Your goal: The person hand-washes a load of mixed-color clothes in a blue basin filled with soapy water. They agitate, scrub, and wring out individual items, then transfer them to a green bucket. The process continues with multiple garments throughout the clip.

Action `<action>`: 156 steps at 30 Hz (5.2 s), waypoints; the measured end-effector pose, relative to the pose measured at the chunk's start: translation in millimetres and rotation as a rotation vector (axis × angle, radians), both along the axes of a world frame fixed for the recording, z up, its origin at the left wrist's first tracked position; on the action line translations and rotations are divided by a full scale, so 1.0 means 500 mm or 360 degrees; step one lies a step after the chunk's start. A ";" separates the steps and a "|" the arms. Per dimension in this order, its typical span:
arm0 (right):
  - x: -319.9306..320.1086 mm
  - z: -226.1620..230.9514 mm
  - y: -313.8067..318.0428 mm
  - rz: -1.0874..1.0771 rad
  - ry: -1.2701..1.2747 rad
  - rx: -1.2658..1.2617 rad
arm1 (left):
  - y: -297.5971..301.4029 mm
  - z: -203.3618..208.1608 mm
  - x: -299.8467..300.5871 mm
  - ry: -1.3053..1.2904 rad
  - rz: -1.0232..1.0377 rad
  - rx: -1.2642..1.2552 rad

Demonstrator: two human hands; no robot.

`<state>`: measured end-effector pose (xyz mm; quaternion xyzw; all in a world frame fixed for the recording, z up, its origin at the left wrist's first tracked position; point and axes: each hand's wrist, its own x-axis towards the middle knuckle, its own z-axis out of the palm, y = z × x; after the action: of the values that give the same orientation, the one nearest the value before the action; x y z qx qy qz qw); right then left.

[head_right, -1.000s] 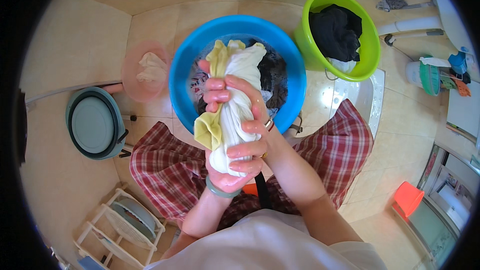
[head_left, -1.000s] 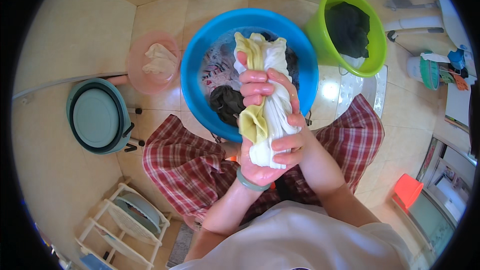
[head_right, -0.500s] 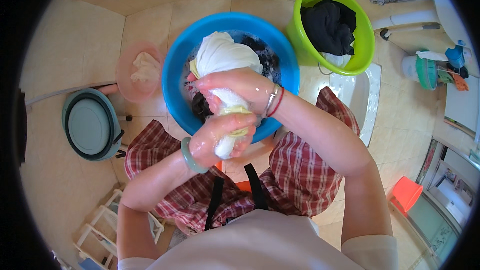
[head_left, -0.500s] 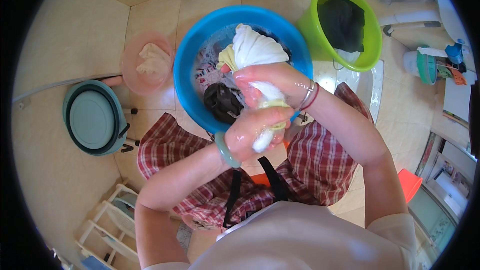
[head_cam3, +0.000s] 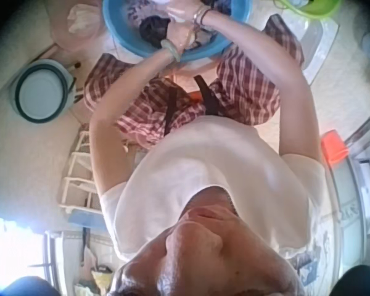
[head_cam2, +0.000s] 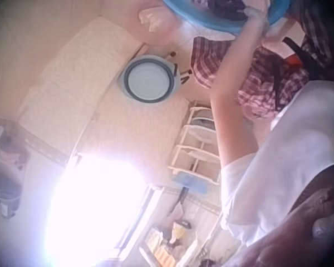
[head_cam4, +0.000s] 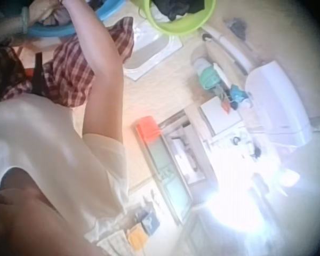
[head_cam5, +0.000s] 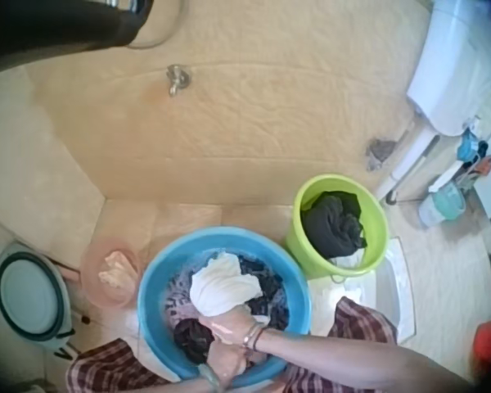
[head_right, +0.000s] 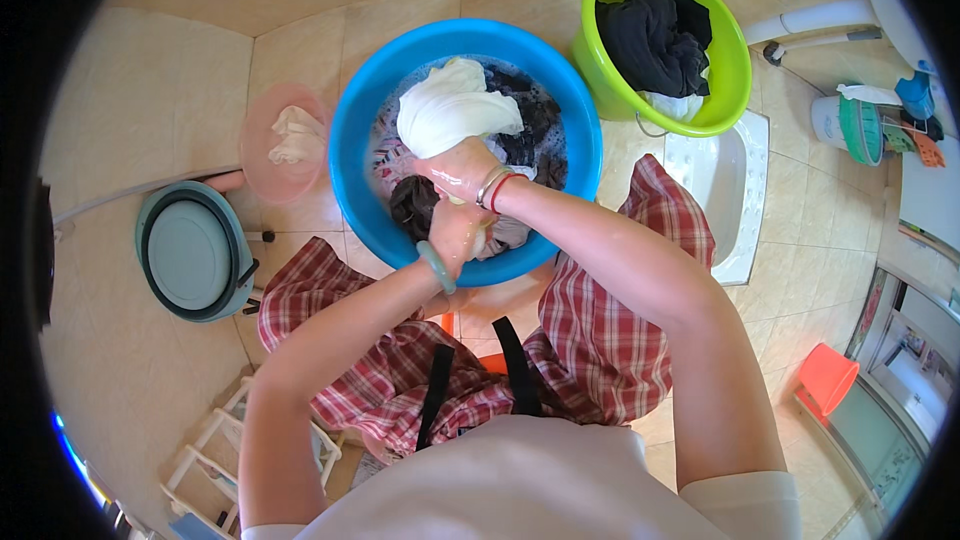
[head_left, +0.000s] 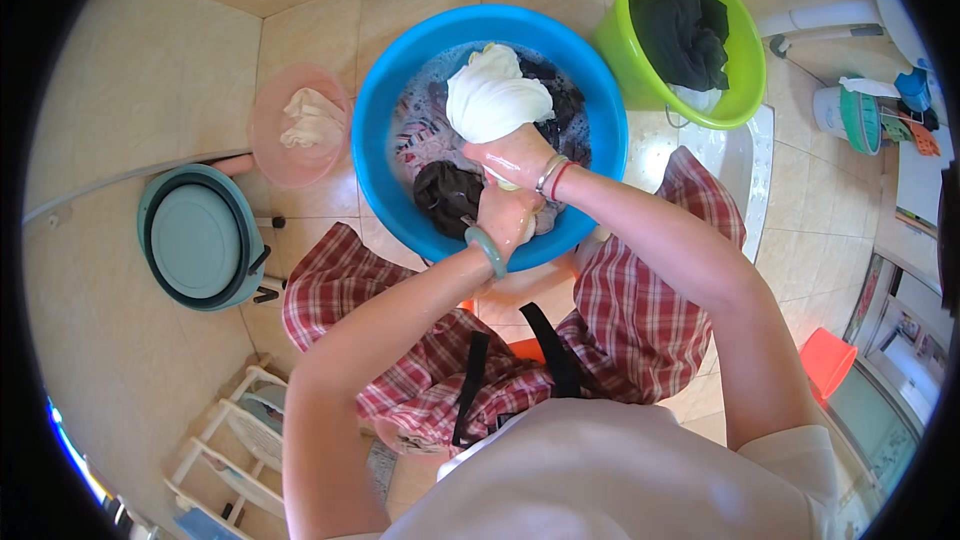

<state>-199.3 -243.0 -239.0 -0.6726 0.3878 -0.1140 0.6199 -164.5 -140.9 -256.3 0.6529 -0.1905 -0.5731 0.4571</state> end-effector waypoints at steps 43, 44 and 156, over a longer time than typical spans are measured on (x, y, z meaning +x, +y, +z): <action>-0.029 -0.101 -0.150 -0.0565 -0.0593 0.1084 | 0.123 0.025 0.038 0.2198 0.0398 0.0174; -0.019 -0.082 -0.144 -0.0574 -0.0605 0.1017 | 0.130 -0.028 0.034 0.2579 0.0297 -0.0052; -0.058 0.131 -0.023 -0.0264 -0.0390 0.0311 | 0.020 0.090 0.050 -0.0174 -0.0372 -0.0600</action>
<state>-228.4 -254.3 -173.5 -0.5558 0.3729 -0.2077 0.7134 -139.4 -131.0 -211.1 0.5596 -0.3931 -0.5401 0.4905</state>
